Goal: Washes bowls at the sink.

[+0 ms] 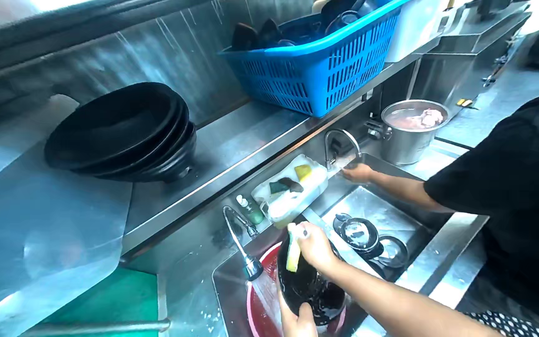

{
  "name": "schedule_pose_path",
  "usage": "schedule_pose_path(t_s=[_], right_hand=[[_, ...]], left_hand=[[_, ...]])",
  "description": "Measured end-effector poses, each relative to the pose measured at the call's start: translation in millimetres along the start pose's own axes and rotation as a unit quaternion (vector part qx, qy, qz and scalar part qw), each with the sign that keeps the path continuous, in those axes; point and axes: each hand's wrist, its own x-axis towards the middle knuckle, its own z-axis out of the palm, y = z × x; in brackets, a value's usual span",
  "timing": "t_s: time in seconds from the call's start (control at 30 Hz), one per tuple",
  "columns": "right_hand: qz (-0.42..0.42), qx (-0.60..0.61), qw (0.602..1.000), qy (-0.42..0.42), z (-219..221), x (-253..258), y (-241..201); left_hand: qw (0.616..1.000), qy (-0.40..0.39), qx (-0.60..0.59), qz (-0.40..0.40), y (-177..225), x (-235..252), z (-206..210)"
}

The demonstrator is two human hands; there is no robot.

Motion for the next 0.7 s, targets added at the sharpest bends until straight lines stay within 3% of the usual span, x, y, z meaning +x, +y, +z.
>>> schedule_pose_path(t_s=[0.17, 0.23, 0.33, 0.37, 0.5, 0.53, 0.63, 0.7], right_hand=[[-0.181, -0.003, 0.971, -0.158, 9, -31, 0], [-0.152, -0.008, 0.979, -0.136, 4, -28, -4], [-0.041, 0.043, 0.998, 0.022, 4, -11, 1], [-0.026, 0.054, 0.998, 0.036, 5, -9, 3], [-0.055, 0.057, 0.993, -0.092, 4, -24, -1], [-0.053, 0.055, 0.993, -0.093, 2, -25, -2], [-0.018, 0.076, 0.997, 0.017, -4, -11, 2], [-0.032, 0.059, 0.998, 0.016, -4, -10, 2]], left_hand=[[1.0, 0.014, -0.003, -0.006, -3, 5, -3], [1.0, 0.007, 0.007, 0.0, 1, 5, -5], [1.0, -0.007, 0.008, 0.008, 5, 2, -2], [1.0, -0.011, 0.011, 0.015, 3, 2, -1], [1.0, 0.003, 0.007, 0.016, -1, 4, -1], [1.0, 0.003, 0.01, 0.013, 1, 4, -1], [0.999, -0.021, 0.019, 0.014, 9, 4, -1], [0.999, -0.034, 0.012, 0.014, 8, 6, 1]])
